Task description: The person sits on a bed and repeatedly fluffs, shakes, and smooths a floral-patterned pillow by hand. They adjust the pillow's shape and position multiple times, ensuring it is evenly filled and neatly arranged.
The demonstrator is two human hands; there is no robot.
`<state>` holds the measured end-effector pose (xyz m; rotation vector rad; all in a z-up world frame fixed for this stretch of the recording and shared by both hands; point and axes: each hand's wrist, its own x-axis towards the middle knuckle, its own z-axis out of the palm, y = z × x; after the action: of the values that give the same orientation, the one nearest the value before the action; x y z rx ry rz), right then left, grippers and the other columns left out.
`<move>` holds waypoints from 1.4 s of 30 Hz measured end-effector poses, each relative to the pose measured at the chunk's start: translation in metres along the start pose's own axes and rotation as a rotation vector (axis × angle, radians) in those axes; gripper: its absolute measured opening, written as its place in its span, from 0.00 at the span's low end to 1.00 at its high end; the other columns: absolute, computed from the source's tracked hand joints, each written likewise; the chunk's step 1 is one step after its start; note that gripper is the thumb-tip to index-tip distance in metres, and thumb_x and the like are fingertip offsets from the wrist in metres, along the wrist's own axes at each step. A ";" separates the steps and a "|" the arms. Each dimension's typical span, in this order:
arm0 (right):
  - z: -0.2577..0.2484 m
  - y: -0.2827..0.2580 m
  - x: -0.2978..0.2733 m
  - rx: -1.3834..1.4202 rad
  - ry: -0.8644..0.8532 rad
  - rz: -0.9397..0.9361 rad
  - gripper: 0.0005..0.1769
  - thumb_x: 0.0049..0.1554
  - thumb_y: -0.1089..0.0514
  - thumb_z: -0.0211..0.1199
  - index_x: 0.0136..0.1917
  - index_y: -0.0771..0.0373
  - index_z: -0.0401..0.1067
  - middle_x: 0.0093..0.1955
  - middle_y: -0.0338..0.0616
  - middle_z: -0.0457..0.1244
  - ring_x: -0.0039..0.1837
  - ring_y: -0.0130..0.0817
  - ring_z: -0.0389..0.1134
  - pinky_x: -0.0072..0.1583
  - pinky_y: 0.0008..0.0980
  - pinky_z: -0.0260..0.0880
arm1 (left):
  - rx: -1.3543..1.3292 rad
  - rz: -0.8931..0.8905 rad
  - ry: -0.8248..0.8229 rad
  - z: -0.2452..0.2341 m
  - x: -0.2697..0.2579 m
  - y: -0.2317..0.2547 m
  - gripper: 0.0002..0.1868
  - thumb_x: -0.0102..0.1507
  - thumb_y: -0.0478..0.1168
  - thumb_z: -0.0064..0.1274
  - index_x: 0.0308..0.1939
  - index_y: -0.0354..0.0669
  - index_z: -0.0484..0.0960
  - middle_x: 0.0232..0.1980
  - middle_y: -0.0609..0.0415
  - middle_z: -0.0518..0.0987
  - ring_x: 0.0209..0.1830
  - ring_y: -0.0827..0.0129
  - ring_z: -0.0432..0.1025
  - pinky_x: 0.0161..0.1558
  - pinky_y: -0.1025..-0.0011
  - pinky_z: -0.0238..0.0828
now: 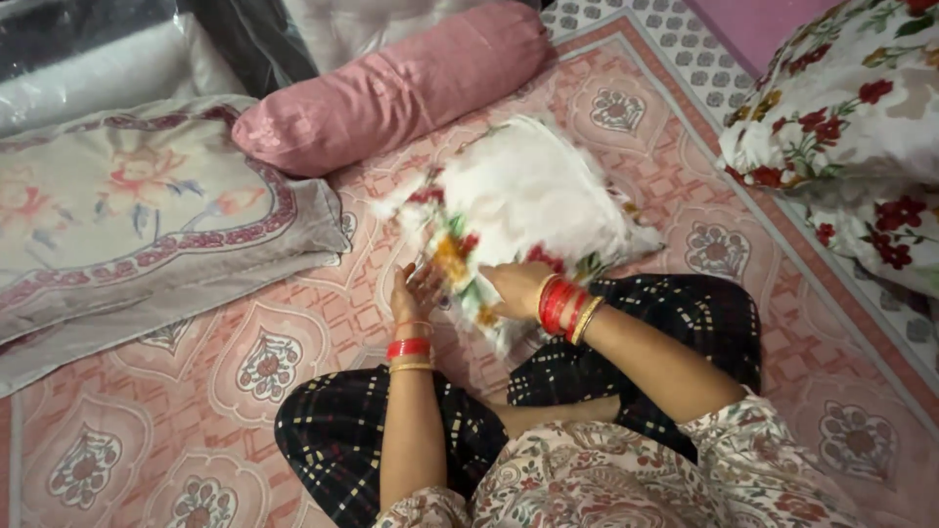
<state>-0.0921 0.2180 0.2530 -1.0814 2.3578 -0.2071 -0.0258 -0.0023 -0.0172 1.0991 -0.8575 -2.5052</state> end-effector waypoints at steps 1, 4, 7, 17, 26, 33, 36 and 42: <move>0.008 0.013 0.008 -0.007 0.023 -0.058 0.29 0.56 0.46 0.63 0.68 0.55 0.66 0.46 0.49 0.68 0.48 0.48 0.71 0.51 0.48 0.72 | 0.036 0.016 -0.012 -0.003 0.004 -0.002 0.31 0.69 0.60 0.38 0.65 0.41 0.69 0.43 0.57 0.82 0.34 0.68 0.75 0.33 0.71 0.71; 0.006 0.053 0.040 -0.022 0.370 -0.208 0.25 0.57 0.44 0.64 0.62 0.62 0.74 0.59 0.53 0.68 0.60 0.51 0.68 0.63 0.48 0.66 | 0.111 0.106 -0.114 -0.007 0.022 -0.010 0.30 0.74 0.58 0.46 0.63 0.30 0.70 0.32 0.59 0.74 0.22 0.75 0.64 0.20 0.76 0.57; -0.018 0.094 0.062 0.058 0.686 -0.115 0.29 0.58 0.45 0.62 0.69 0.59 0.70 0.67 0.51 0.64 0.69 0.52 0.62 0.70 0.48 0.59 | 0.175 0.200 -0.165 -0.008 0.033 -0.017 0.26 0.73 0.49 0.53 0.62 0.28 0.67 0.28 0.60 0.67 0.18 0.76 0.59 0.18 0.75 0.55; 0.033 0.120 0.129 -0.269 0.363 0.139 0.48 0.57 0.30 0.53 0.83 0.44 0.43 0.87 0.40 0.32 0.85 0.55 0.26 0.70 0.80 0.22 | 0.399 0.409 0.026 -0.011 0.033 -0.028 0.35 0.54 0.23 0.56 0.66 0.31 0.67 0.42 0.53 0.82 0.34 0.73 0.77 0.34 0.77 0.77; 0.068 0.141 0.112 -0.260 0.397 -0.007 0.48 0.60 0.27 0.45 0.84 0.45 0.36 0.87 0.43 0.27 0.85 0.55 0.23 0.71 0.81 0.20 | 0.295 0.234 0.119 0.005 0.038 -0.023 0.29 0.66 0.44 0.58 0.67 0.32 0.70 0.47 0.52 0.79 0.36 0.73 0.75 0.33 0.77 0.73; 0.093 0.117 0.035 -0.385 -0.013 -0.002 0.50 0.57 0.25 0.49 0.84 0.38 0.33 0.87 0.43 0.20 0.84 0.59 0.18 0.70 0.83 0.19 | 0.350 0.219 0.007 0.028 0.012 -0.020 0.45 0.56 0.44 0.67 0.70 0.30 0.60 0.54 0.44 0.79 0.42 0.64 0.76 0.38 0.70 0.75; 0.098 0.114 -0.003 -0.375 -0.142 -0.015 0.53 0.55 0.24 0.52 0.84 0.36 0.33 0.87 0.41 0.20 0.85 0.57 0.18 0.71 0.82 0.21 | 0.301 0.129 0.051 0.041 0.006 -0.014 0.45 0.57 0.44 0.66 0.72 0.33 0.61 0.52 0.41 0.80 0.41 0.64 0.75 0.37 0.71 0.71; 0.115 0.117 -0.053 -0.331 -0.201 -0.047 0.54 0.55 0.22 0.54 0.83 0.39 0.35 0.87 0.43 0.27 0.86 0.51 0.25 0.72 0.81 0.27 | 0.113 0.409 0.062 0.115 0.005 0.034 0.39 0.51 0.29 0.71 0.63 0.35 0.68 0.47 0.56 0.81 0.43 0.70 0.77 0.46 0.71 0.76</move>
<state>-0.0800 0.3439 0.1363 -1.2450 2.2335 0.2739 -0.1137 0.0163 0.0627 0.9176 -1.0925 -2.0993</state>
